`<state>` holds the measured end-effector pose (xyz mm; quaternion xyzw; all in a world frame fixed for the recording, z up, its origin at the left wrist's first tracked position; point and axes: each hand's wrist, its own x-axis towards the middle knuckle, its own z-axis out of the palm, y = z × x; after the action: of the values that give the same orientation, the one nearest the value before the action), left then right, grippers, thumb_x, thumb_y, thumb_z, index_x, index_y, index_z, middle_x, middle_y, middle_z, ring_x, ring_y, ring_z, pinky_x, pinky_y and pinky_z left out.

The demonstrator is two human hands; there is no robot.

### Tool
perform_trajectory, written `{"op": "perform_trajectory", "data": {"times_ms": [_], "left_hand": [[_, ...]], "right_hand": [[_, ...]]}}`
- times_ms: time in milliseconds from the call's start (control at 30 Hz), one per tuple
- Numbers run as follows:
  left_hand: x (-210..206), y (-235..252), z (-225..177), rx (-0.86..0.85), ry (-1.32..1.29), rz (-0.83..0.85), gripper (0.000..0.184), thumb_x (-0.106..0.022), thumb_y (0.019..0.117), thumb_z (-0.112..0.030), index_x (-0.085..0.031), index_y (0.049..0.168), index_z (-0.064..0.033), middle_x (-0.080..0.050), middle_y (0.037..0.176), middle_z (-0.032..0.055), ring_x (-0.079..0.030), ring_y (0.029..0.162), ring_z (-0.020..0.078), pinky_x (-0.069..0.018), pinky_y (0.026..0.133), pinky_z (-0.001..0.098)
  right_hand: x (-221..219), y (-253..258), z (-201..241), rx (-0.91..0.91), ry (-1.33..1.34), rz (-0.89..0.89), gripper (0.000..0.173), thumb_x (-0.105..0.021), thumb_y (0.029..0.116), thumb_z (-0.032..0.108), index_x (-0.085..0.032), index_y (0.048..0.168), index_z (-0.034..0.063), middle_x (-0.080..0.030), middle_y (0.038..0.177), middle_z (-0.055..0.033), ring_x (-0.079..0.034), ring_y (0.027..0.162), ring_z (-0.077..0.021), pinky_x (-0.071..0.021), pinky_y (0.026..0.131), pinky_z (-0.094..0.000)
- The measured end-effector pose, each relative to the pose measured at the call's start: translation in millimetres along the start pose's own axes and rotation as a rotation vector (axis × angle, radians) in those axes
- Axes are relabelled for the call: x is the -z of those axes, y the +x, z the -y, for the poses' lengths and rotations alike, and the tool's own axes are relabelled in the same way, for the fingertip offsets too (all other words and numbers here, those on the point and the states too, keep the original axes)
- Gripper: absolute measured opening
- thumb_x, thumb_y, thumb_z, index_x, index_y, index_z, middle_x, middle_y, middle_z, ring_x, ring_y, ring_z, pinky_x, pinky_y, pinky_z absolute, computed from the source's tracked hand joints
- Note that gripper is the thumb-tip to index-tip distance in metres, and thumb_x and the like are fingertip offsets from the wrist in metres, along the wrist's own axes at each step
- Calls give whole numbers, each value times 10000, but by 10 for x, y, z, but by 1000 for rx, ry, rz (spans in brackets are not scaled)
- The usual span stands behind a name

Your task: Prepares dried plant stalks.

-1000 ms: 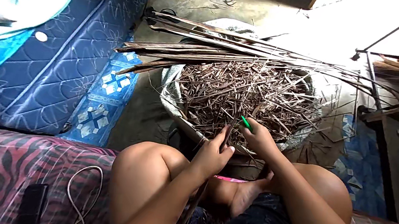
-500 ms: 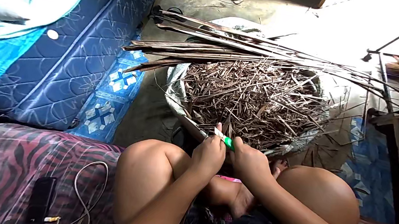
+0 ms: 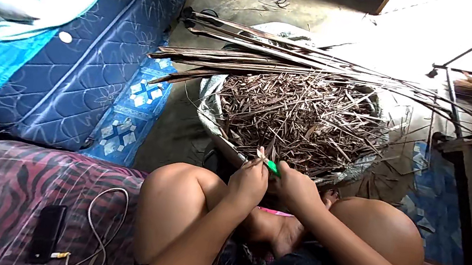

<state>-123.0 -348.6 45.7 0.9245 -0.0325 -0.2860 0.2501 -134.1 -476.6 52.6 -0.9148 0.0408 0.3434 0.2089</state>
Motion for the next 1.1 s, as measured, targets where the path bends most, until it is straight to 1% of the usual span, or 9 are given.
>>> {"op": "perform_trajectory", "data": {"times_ms": [167, 367, 467, 533, 633, 767, 900, 1033, 1100], "left_hand": [[1, 36, -50, -20, -46, -13, 517, -297, 1136, -302, -325, 1615, -108, -661, 1291, 194, -658, 1154, 322, -485, 1029, 493], [-40, -19, -23, -62, -83, -9, 511, -304, 1133, -299, -327, 1619, -139, -694, 1187, 171, -685, 1029, 289, -514, 967, 468], [-54, -37, -15, -82, -102, -3, 513, -298, 1133, -296, -324, 1619, -135, -678, 1244, 181, -678, 1071, 299, -506, 986, 477], [-14, -26, -25, -81, -91, -1, 500, -297, 1133, -278, -381, 1589, -90, -650, 1325, 204, -644, 1207, 328, -473, 1053, 500], [6, -20, -35, -67, -59, -42, 420, -324, 1120, -217, -601, 1330, 20, -671, 1202, 221, -653, 1152, 339, -491, 992, 513], [-43, 21, -9, -69, -71, -23, 494, -316, 1133, -278, -440, 1543, -31, -679, 1246, 204, -667, 1140, 322, -488, 1026, 488], [2, 102, -22, -78, -117, -40, 501, -319, 1133, -293, -394, 1580, -80, -697, 1159, 186, -681, 1028, 299, -508, 979, 475], [-73, -10, -49, -73, -54, -18, 501, -311, 1130, -296, -351, 1613, -168, -645, 1352, 176, -650, 1200, 320, -478, 1045, 509], [-102, -55, -41, -89, -40, -31, 500, -316, 1129, -287, -355, 1611, -161, -646, 1347, 183, -648, 1207, 330, -484, 1036, 516]], "right_hand": [[66, 207, -24, -101, -96, -186, 340, -391, 1100, 205, -531, 1351, 24, -686, 1177, -227, -690, 1123, -400, -548, 879, -559], [207, 331, -195, -209, -43, -308, 325, -388, 1105, 201, -563, 1316, 28, -696, 1178, -227, -690, 1129, -399, -539, 895, -579], [329, 231, -238, -178, 27, -273, 323, -416, 1102, 254, -563, 1293, 39, -695, 1158, -223, -680, 1133, -396, -521, 915, -581], [241, 69, -160, -76, 63, -207, 334, -429, 1091, 265, -579, 1272, 28, -699, 1104, -230, -687, 1085, -414, -525, 885, -597], [66, -13, -75, 14, 74, -64, 322, -419, 1098, 276, -584, 1217, 27, -688, 1066, -220, -685, 1057, -400, -522, 867, -587], [97, 144, -97, -40, -35, -57, 339, -395, 1102, 250, -556, 1308, 34, -690, 1173, -224, -673, 1149, -402, -520, 920, -584], [78, 277, -84, -57, -87, -253, 335, -428, 1083, 189, -563, 1340, 21, -696, 1160, -236, -694, 1107, -410, -546, 868, -575], [294, 433, -287, -260, -1, -321, 340, -394, 1100, 185, -557, 1356, 31, -696, 1182, -241, -678, 1139, -426, -530, 911, -608], [414, 414, -402, -284, 43, -356, 321, -426, 1101, 226, -566, 1316, 34, -702, 1155, -234, -681, 1131, -419, -524, 917, -599]]}}
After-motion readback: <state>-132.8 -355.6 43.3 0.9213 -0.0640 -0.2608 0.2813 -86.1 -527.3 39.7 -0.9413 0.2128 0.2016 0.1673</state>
